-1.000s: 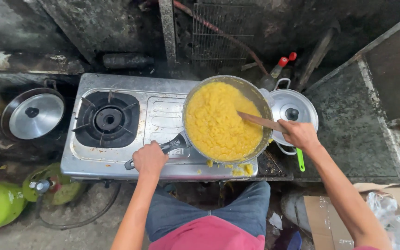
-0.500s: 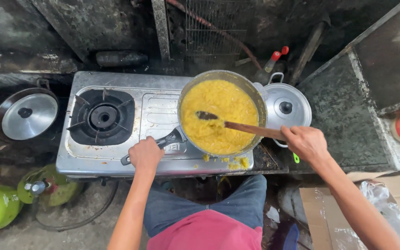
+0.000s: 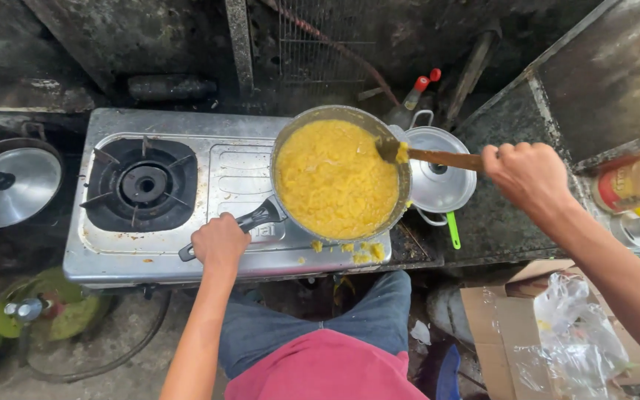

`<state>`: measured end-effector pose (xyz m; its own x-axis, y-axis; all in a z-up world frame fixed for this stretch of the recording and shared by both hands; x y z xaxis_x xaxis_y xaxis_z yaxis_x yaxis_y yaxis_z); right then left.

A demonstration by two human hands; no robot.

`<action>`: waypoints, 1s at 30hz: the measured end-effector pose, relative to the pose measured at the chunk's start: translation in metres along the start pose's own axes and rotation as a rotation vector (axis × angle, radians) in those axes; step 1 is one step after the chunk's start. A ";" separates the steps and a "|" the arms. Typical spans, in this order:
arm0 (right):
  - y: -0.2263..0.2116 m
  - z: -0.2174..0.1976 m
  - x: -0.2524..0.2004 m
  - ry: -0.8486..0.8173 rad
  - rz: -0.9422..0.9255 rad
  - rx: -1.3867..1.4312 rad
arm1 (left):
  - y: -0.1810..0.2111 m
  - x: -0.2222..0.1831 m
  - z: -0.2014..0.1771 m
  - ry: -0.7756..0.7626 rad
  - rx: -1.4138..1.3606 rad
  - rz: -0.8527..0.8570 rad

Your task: Stirring a thick yellow mixture in a pan on a gas stove using a wooden spatula to ensure even cooking.

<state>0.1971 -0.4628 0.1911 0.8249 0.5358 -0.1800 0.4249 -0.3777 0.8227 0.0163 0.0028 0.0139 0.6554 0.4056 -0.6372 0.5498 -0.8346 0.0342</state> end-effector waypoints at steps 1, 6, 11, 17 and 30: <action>-0.002 0.007 0.006 0.002 -0.004 0.000 | 0.000 -0.001 0.000 -0.002 -0.002 -0.003; -0.013 0.036 0.000 -0.497 -0.166 0.255 | -0.001 0.002 0.002 0.012 -0.023 0.002; -0.099 0.058 -0.033 -0.435 -0.081 0.713 | -0.005 0.005 0.011 0.140 -0.095 0.097; -0.204 0.052 -0.053 -0.501 0.138 1.229 | -0.004 -0.006 0.006 0.179 -0.106 0.087; -0.265 0.000 -0.090 -0.612 0.480 2.464 | -0.002 0.005 0.013 0.206 -0.049 0.061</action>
<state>0.0103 -0.4109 -0.0114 0.7202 0.2244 -0.6565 -0.5839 -0.3151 -0.7482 0.0118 0.0020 0.0002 0.7772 0.4268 -0.4624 0.5271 -0.8429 0.1079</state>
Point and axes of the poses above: each hand's wrist, its own x-axis towards the middle knuckle, its own z-axis out of the palm, y = z × x, the point moved 1 cm from there along x, towards the middle knuckle, and after that the axes turned 10 degrees about -y, right-handed, at the moved point
